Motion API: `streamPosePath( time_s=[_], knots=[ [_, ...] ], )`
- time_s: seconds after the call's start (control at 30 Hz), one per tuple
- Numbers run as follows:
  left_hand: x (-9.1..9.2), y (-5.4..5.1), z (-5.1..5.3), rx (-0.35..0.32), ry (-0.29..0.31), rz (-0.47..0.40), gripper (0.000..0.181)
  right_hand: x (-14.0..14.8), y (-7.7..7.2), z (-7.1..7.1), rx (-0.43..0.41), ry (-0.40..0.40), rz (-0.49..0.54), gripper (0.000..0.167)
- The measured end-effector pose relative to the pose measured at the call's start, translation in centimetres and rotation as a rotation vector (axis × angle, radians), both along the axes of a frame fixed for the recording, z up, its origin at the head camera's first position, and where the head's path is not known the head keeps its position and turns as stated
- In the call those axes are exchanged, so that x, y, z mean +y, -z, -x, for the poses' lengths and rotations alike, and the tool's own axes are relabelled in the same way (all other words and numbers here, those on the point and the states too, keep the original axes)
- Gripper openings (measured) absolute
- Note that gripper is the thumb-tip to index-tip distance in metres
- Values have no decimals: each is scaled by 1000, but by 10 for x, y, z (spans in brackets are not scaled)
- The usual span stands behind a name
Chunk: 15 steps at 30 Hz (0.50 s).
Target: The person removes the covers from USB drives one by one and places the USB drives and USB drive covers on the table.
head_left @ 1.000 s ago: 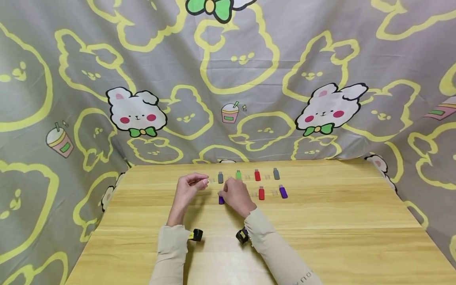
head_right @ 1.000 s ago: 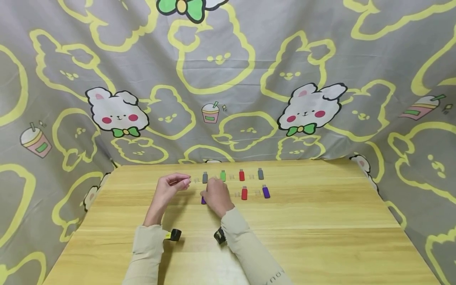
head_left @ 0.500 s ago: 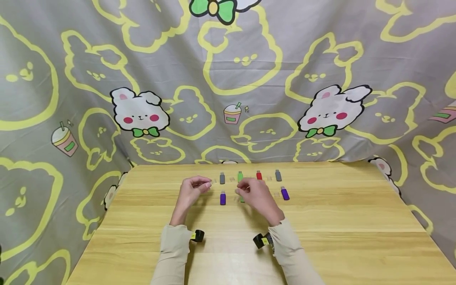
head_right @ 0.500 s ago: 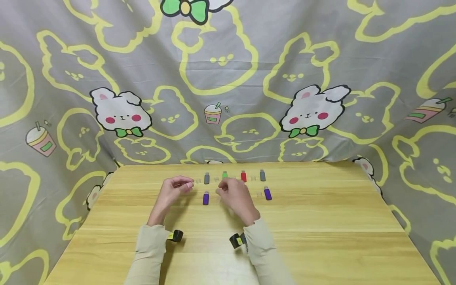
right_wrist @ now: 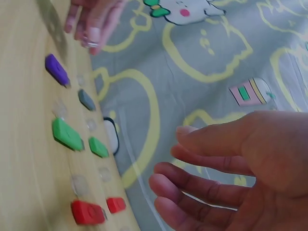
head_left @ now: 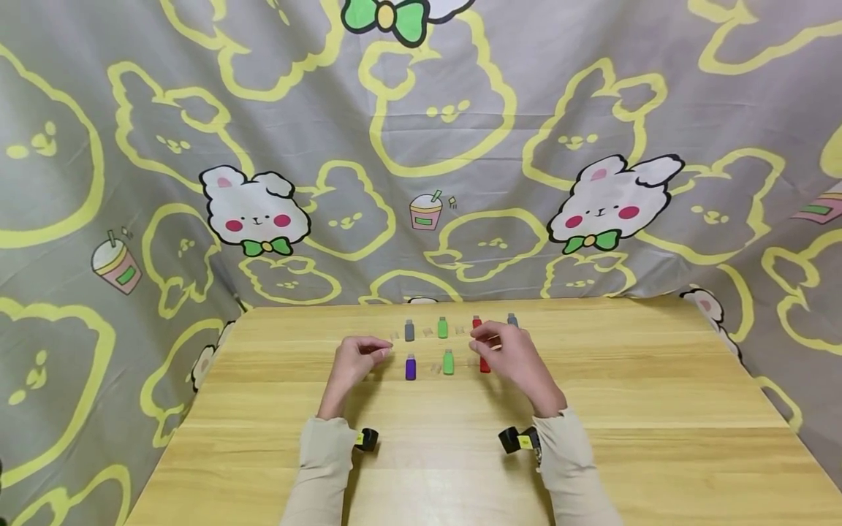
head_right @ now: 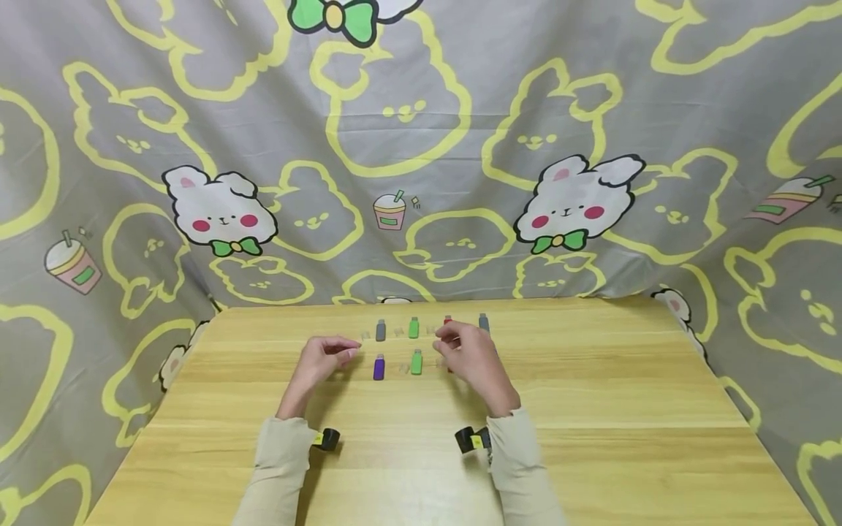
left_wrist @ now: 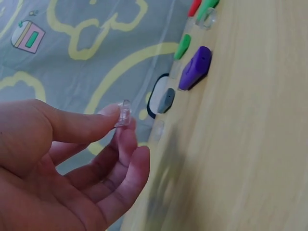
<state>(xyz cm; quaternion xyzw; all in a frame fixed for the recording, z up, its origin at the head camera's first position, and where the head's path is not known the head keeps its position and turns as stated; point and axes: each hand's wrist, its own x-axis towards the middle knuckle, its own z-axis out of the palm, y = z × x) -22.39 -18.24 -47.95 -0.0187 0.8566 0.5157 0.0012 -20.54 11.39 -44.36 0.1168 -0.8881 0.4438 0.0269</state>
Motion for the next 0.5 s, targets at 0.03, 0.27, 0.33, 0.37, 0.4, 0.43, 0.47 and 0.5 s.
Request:
streamPosePath(
  time_s=[0.03, 0.27, 0.33, 0.37, 0.4, 0.43, 0.47, 0.5],
  knots=[
    [0, 1, 0, -5, 0, 18, 9, 4, 0, 0, 6, 3, -1, 13],
    [2, 4, -1, -12, 31, 144, 3, 31, 0, 1, 4, 58, 25, 17],
    [3, 5, -2, -9, 42, 174, 3, 37, 1, 0, 4, 71, 30, 17],
    [3, 6, -2, -9, 44, 188, 3, 40, 1, 0, 3, 76, 33, 18],
    [4, 7, -2, -8, 45, 199, 4, 42, 1, 0, 1, 83, 33, 18],
    [4, 7, -2, -4, 47, 212, 4, 43, 2, 0, -2, 88, 35, 18],
    [5, 8, -2, 2, 50, 220, 5, 45, 2, 0, -4, 93, 34, 18],
    [5, 8, -2, 9, 52, 229, 6, 46, 3, 0, -7, 96, 33, 18]
  ],
)
